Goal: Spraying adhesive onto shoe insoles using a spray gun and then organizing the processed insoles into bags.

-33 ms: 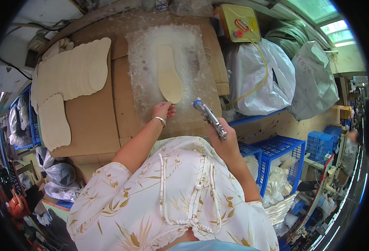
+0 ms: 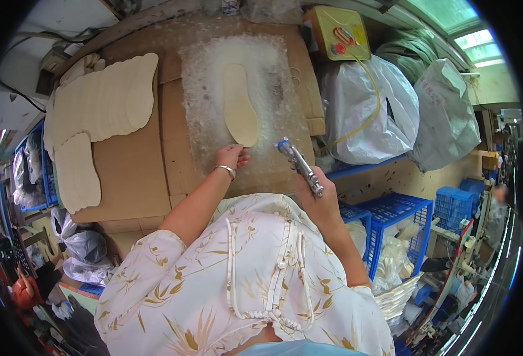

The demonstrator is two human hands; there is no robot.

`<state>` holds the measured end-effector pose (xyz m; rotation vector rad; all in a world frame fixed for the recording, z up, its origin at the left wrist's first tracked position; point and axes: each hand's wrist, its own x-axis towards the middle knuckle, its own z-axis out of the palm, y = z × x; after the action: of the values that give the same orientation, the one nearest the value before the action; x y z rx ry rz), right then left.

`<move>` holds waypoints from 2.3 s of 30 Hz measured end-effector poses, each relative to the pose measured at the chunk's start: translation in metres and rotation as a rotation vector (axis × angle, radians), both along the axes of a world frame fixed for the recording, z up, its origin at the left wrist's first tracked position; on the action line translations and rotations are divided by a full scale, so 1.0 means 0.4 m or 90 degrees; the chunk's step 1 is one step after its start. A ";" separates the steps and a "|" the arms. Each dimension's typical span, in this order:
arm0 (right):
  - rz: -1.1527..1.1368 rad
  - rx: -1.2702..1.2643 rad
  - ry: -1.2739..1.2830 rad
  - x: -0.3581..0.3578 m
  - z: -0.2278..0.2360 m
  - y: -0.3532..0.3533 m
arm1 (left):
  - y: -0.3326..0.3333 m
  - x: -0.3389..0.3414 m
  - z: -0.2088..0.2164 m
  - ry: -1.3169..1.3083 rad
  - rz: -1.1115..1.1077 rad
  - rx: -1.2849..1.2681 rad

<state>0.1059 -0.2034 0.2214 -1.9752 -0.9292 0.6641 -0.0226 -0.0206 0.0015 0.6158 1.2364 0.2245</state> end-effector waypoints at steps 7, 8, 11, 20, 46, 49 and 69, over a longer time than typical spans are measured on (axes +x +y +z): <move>0.046 -0.012 0.033 -0.009 0.002 -0.019 | -0.003 -0.002 -0.013 -0.004 0.008 0.000; 0.020 -0.010 0.012 0.001 -0.002 -0.012 | 0.005 0.003 -0.014 -0.006 0.009 0.002; -0.010 -0.015 -0.004 0.013 -0.007 -0.005 | 0.020 0.014 -0.014 -0.004 0.002 0.007; 0.015 -0.031 0.027 0.003 -0.004 -0.011 | 0.017 0.016 -0.019 -0.014 0.030 -0.001; 0.069 -0.013 0.045 -0.001 -0.014 -0.058 | 0.001 -0.006 0.004 -0.062 -0.007 -0.032; 0.014 -0.036 0.056 0.006 -0.017 -0.063 | 0.000 -0.011 0.000 -0.059 0.003 -0.032; 0.045 -0.093 0.082 0.000 -0.008 -0.071 | 0.004 -0.017 0.002 -0.087 -0.013 -0.053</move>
<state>0.1057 -0.2316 0.2180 -2.0063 -0.8973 0.9121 -0.0294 -0.0192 0.0023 0.5322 1.1021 0.1948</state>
